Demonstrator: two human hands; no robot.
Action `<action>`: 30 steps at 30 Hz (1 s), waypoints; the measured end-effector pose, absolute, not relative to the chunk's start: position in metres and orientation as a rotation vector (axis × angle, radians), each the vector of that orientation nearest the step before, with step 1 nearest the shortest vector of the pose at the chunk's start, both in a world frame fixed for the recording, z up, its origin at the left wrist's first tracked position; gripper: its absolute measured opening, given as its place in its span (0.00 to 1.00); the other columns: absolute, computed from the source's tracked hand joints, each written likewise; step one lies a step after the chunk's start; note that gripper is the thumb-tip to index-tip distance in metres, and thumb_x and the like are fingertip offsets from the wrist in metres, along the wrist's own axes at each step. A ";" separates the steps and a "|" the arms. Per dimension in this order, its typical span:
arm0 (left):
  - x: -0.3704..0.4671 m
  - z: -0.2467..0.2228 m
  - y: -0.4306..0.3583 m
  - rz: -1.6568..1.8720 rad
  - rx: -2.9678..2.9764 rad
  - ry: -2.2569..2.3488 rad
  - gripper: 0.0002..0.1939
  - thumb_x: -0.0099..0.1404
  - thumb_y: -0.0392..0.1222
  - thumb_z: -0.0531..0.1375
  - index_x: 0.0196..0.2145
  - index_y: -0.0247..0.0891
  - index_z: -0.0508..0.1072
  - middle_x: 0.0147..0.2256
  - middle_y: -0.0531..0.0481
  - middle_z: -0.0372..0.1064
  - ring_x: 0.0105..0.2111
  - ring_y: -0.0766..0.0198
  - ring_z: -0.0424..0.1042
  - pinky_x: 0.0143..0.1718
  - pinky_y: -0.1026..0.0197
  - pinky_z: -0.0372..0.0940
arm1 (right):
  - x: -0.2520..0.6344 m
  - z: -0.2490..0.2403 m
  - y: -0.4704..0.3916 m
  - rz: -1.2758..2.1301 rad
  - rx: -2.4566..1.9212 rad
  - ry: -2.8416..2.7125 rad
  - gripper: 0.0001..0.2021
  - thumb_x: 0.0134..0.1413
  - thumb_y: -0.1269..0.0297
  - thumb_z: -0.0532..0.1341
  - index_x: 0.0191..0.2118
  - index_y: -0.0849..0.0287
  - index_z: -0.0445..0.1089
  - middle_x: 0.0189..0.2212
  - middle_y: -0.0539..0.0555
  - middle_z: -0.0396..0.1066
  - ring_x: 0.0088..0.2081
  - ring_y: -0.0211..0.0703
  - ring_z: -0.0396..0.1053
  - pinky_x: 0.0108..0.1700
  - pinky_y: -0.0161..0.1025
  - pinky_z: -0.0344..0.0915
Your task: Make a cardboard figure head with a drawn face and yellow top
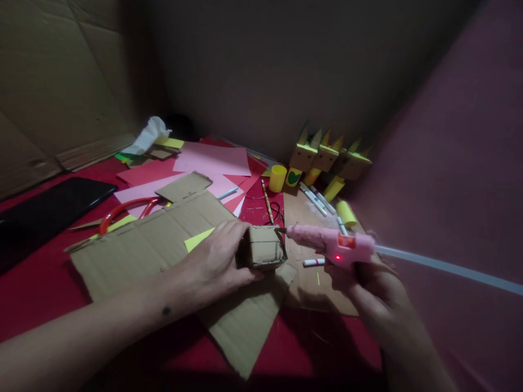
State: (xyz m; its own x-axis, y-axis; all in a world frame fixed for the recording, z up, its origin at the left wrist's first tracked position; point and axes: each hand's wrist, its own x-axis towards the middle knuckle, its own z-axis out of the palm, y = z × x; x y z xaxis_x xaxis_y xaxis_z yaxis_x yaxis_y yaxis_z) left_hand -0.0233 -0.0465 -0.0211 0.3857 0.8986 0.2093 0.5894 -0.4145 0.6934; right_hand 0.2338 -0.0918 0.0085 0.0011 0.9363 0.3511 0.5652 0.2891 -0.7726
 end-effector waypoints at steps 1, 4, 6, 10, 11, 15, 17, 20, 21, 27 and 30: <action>-0.023 -0.021 -0.047 0.783 2.131 1.276 0.15 0.58 0.48 0.66 0.37 0.39 0.66 0.38 0.47 0.67 0.38 0.53 0.67 0.37 0.53 0.60 | 0.233 0.009 -0.092 0.518 -1.379 -1.676 0.08 0.56 0.58 0.64 0.31 0.57 0.75 0.24 0.52 0.72 0.25 0.42 0.66 0.27 0.38 0.66; -0.024 -0.020 -0.047 0.787 2.127 1.274 0.16 0.58 0.49 0.66 0.38 0.39 0.67 0.38 0.48 0.68 0.37 0.54 0.67 0.37 0.53 0.60 | 0.231 0.012 -0.091 0.498 -1.362 -1.687 0.07 0.56 0.58 0.64 0.32 0.55 0.75 0.25 0.52 0.73 0.25 0.43 0.66 0.25 0.38 0.65; -0.024 -0.019 -0.048 0.794 2.117 1.267 0.16 0.58 0.50 0.66 0.38 0.39 0.67 0.38 0.47 0.68 0.37 0.53 0.68 0.38 0.53 0.60 | 0.229 0.014 -0.091 0.506 -1.346 -1.708 0.07 0.57 0.58 0.63 0.33 0.54 0.76 0.25 0.53 0.73 0.26 0.44 0.67 0.26 0.38 0.65; -0.022 -0.016 -0.049 0.789 2.108 1.271 0.17 0.58 0.51 0.66 0.38 0.38 0.68 0.38 0.47 0.68 0.37 0.53 0.68 0.38 0.53 0.61 | 0.229 0.014 -0.092 0.534 -1.341 -1.731 0.08 0.59 0.58 0.62 0.35 0.54 0.78 0.28 0.54 0.76 0.30 0.47 0.71 0.29 0.39 0.68; -0.022 -0.015 -0.049 0.779 2.103 1.279 0.17 0.58 0.50 0.65 0.38 0.38 0.68 0.38 0.46 0.68 0.38 0.53 0.68 0.38 0.53 0.61 | 0.229 0.013 -0.093 0.529 -1.352 -1.726 0.09 0.59 0.58 0.62 0.37 0.55 0.78 0.30 0.55 0.77 0.31 0.47 0.71 0.29 0.39 0.68; -0.021 -0.013 -0.049 0.758 2.091 1.298 0.16 0.59 0.50 0.65 0.38 0.38 0.68 0.39 0.46 0.68 0.39 0.53 0.68 0.39 0.53 0.61 | 0.234 0.011 -0.096 0.459 -1.412 -1.708 0.08 0.57 0.59 0.63 0.35 0.57 0.77 0.28 0.54 0.75 0.25 0.43 0.67 0.25 0.37 0.66; -0.021 -0.013 -0.049 0.778 2.103 1.290 0.16 0.59 0.50 0.66 0.38 0.38 0.68 0.38 0.47 0.69 0.38 0.54 0.68 0.39 0.54 0.61 | 0.237 0.010 -0.098 0.434 -1.427 -1.713 0.07 0.55 0.59 0.65 0.33 0.56 0.76 0.25 0.53 0.73 0.24 0.43 0.66 0.24 0.37 0.65; -0.022 -0.013 -0.049 0.791 2.120 1.285 0.16 0.59 0.51 0.66 0.37 0.39 0.67 0.38 0.48 0.69 0.37 0.55 0.68 0.38 0.55 0.61 | 0.239 0.011 -0.101 0.414 -1.428 -1.716 0.07 0.54 0.59 0.65 0.30 0.55 0.75 0.23 0.52 0.72 0.23 0.44 0.66 0.22 0.37 0.64; -0.022 -0.013 -0.050 0.789 2.123 1.284 0.16 0.59 0.51 0.66 0.37 0.39 0.67 0.37 0.48 0.69 0.37 0.55 0.68 0.37 0.55 0.61 | 0.240 0.011 -0.102 0.414 -1.428 -1.713 0.06 0.54 0.60 0.66 0.30 0.55 0.75 0.23 0.52 0.72 0.23 0.43 0.66 0.22 0.37 0.64; -0.023 -0.014 -0.049 0.773 2.115 1.283 0.17 0.59 0.53 0.65 0.37 0.39 0.67 0.38 0.47 0.68 0.37 0.54 0.67 0.37 0.54 0.61 | 0.244 0.011 -0.108 0.488 -1.459 -1.749 0.06 0.57 0.61 0.64 0.32 0.55 0.77 0.21 0.51 0.72 0.22 0.45 0.66 0.21 0.38 0.65; -0.023 -0.014 -0.049 0.765 2.112 1.278 0.17 0.59 0.52 0.65 0.37 0.39 0.67 0.37 0.47 0.68 0.37 0.54 0.67 0.37 0.54 0.61 | 0.242 0.014 -0.106 0.458 -1.410 -1.756 0.05 0.56 0.62 0.64 0.33 0.54 0.78 0.21 0.52 0.72 0.23 0.47 0.69 0.24 0.40 0.68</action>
